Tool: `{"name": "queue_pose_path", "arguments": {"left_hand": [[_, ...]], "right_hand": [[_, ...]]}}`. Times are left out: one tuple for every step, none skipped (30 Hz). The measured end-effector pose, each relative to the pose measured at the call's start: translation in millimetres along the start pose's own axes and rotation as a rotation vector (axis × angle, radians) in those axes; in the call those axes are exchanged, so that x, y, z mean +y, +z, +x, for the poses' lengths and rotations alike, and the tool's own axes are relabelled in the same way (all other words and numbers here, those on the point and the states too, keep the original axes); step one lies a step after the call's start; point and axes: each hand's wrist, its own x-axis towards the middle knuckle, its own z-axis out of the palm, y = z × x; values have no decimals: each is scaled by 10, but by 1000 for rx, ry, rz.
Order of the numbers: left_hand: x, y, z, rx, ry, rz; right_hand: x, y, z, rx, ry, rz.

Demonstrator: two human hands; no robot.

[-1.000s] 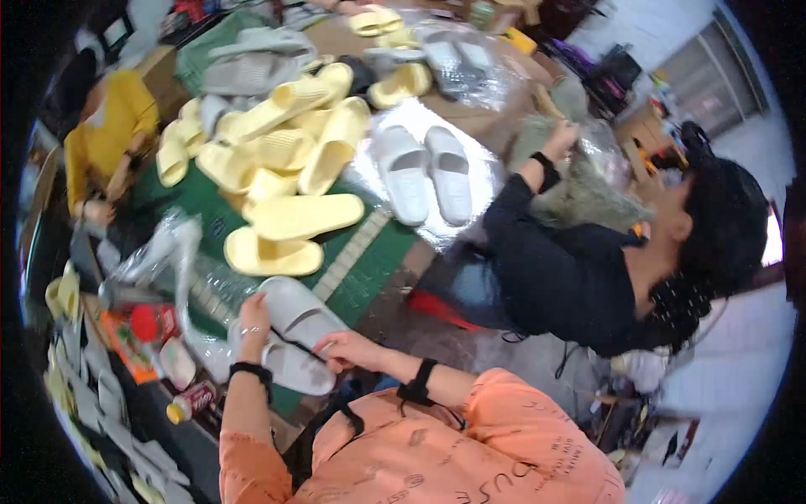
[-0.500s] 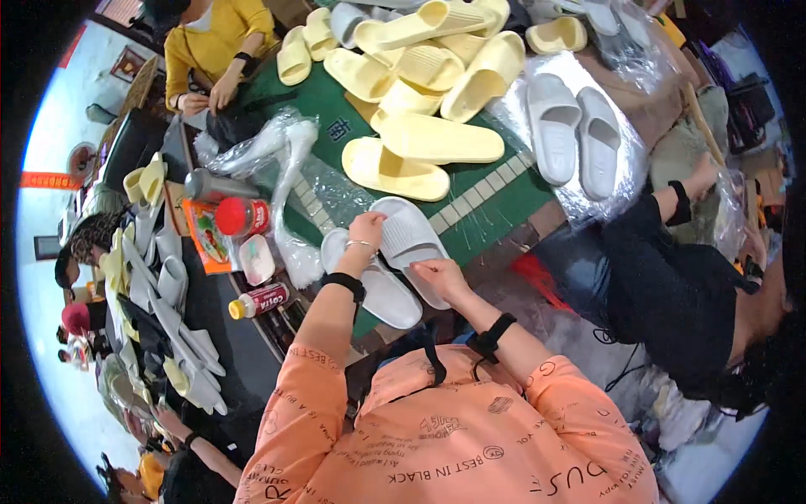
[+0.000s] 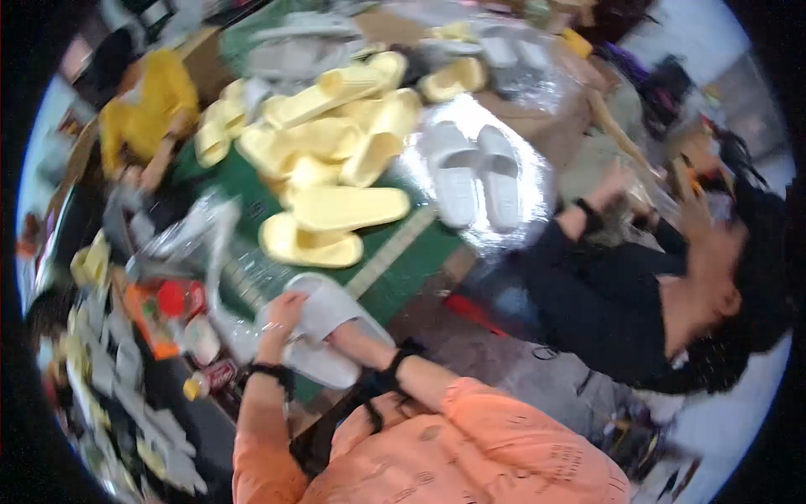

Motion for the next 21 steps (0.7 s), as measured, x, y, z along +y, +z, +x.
{"name": "queue_pose_path", "arguments": {"left_hand": [[-258,-59,18,-48,-22,-93],[-513,-63,13,-45,-104,-115],[-623,-43,29,-39,-69,42],[-927,-85,20,-40,-33,65],[-587,-35,27,-92,-103,-84],[-240,-64,-30,-134,-111,-87],[-28,-30,81,-164,-61,-49],[-214,-82,52,-204,-10,0],[-329,-126,26,-249,39,47],[-211,-187,7,-337,-9,104],[-196,-197,15,-338,-14,114],[-224,-220,45,-411,123,186],[-285,-248,82,-482,256,257],[-483,-277,118,-489,207,324],[-428,-287,165,-517,455,738],[-394,-229,121,-458,436,507],[-568,-203,167,-469,286,470],[-533,-223,107,-433,477,609],[-125,-149,104,-514,203,619],[-316,-188,97,-459,410,636],[-843,-205,-24,-389,-82,260]], "right_hand": [[-70,152,103,71,12,-8],[-88,270,151,134,26,-8],[-59,290,128,201,41,-11],[-97,289,110,238,43,7],[-21,218,111,318,67,11],[17,140,99,381,85,30],[-33,295,665,463,86,67],[7,380,620,473,100,110],[21,410,563,483,117,151],[35,380,493,501,129,190],[31,390,515,515,142,231],[18,421,572,524,155,274],[12,446,607,528,167,319],[-23,524,611,507,172,378],[-46,532,627,490,185,430],[-10,455,615,468,200,483],[-76,413,704,439,208,541],[51,346,300,397,237,590],[105,197,375,405,258,631],[-89,381,786,365,267,698],[-125,511,480,264,290,764]]}}
